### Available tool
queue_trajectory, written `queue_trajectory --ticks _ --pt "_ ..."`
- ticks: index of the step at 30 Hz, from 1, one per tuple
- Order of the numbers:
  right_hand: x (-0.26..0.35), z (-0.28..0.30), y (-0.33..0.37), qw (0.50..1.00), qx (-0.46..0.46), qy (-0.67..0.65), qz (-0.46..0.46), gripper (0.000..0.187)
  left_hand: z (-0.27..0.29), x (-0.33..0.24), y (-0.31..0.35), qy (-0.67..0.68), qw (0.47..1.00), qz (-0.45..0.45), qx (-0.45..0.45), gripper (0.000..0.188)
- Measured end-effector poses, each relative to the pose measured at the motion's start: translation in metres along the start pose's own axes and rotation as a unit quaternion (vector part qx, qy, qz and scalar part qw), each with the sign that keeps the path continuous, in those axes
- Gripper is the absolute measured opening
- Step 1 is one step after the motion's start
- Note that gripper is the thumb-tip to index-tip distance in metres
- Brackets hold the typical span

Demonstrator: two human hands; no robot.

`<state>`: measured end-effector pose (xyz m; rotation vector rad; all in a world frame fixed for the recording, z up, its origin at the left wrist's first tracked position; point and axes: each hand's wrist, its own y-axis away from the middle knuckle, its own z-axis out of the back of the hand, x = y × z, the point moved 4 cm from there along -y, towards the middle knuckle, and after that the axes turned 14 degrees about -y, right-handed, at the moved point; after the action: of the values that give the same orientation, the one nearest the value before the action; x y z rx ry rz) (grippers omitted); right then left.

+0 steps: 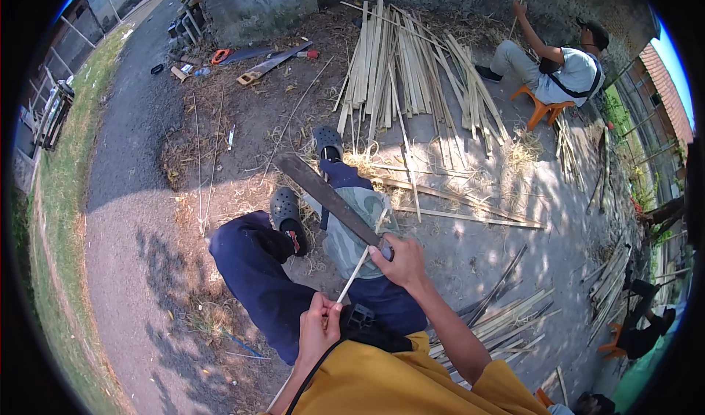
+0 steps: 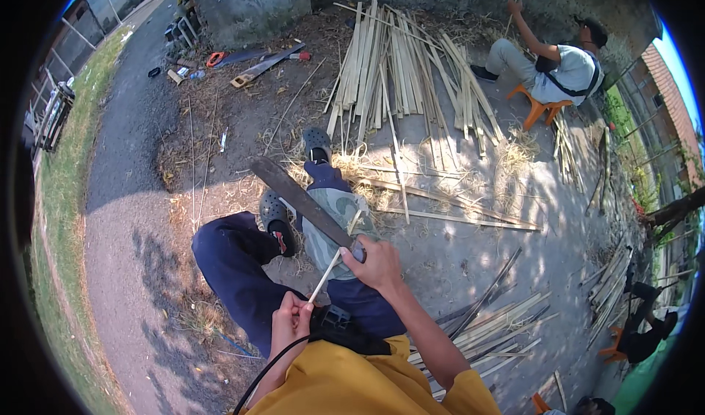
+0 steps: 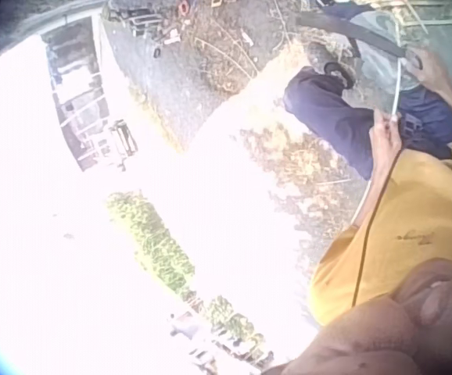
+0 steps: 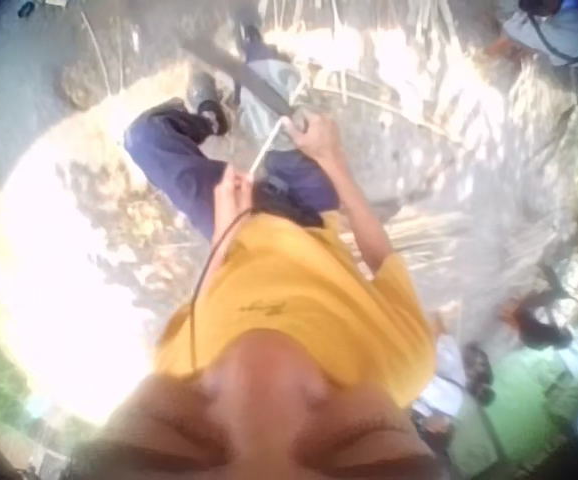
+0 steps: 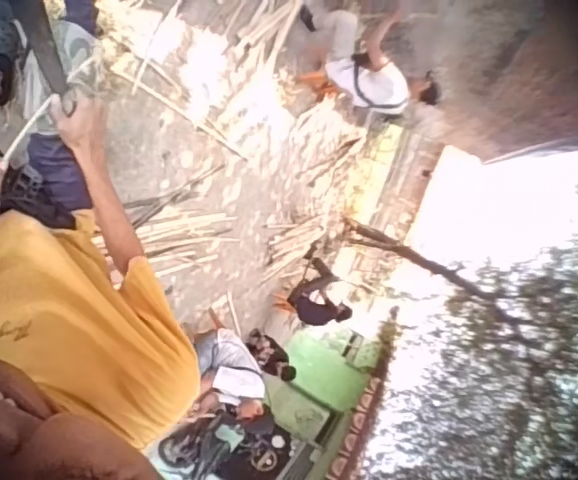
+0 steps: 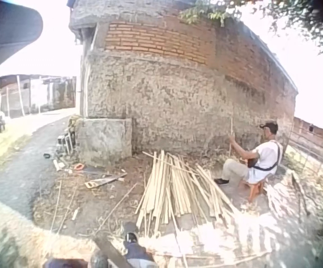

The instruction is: The person shaves a thin bamboo stick using a machete, then holds and bends the stick with both hands.

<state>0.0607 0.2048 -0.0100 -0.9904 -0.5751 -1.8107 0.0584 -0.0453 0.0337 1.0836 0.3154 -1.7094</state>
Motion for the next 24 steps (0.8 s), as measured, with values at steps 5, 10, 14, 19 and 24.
queue_trajectory --ticks 5,10,14,19,24 --pt "0.009 -0.003 0.004 0.999 0.022 0.029 0.008 0.046 0.004 0.013 -0.012 -0.008 1.000 -0.008 -0.017 0.014" --pt "-0.003 0.006 0.002 0.998 0.025 0.040 0.039 0.047 0.001 -0.003 -0.021 0.022 0.999 -0.041 -0.012 0.014" --pt "-0.013 0.008 -0.019 1.000 0.006 0.024 -0.014 0.051 0.020 0.015 0.024 -0.013 0.998 0.051 0.042 0.015" --pt "-0.009 0.019 -0.030 0.998 -0.022 -0.054 -0.017 0.055 0.044 0.007 0.001 -0.017 1.000 -0.007 0.010 0.014" --pt "-0.057 0.016 -0.004 0.994 -0.070 -0.074 -0.036 0.052 0.088 0.023 -0.012 -0.067 0.990 -0.083 0.097 0.018"
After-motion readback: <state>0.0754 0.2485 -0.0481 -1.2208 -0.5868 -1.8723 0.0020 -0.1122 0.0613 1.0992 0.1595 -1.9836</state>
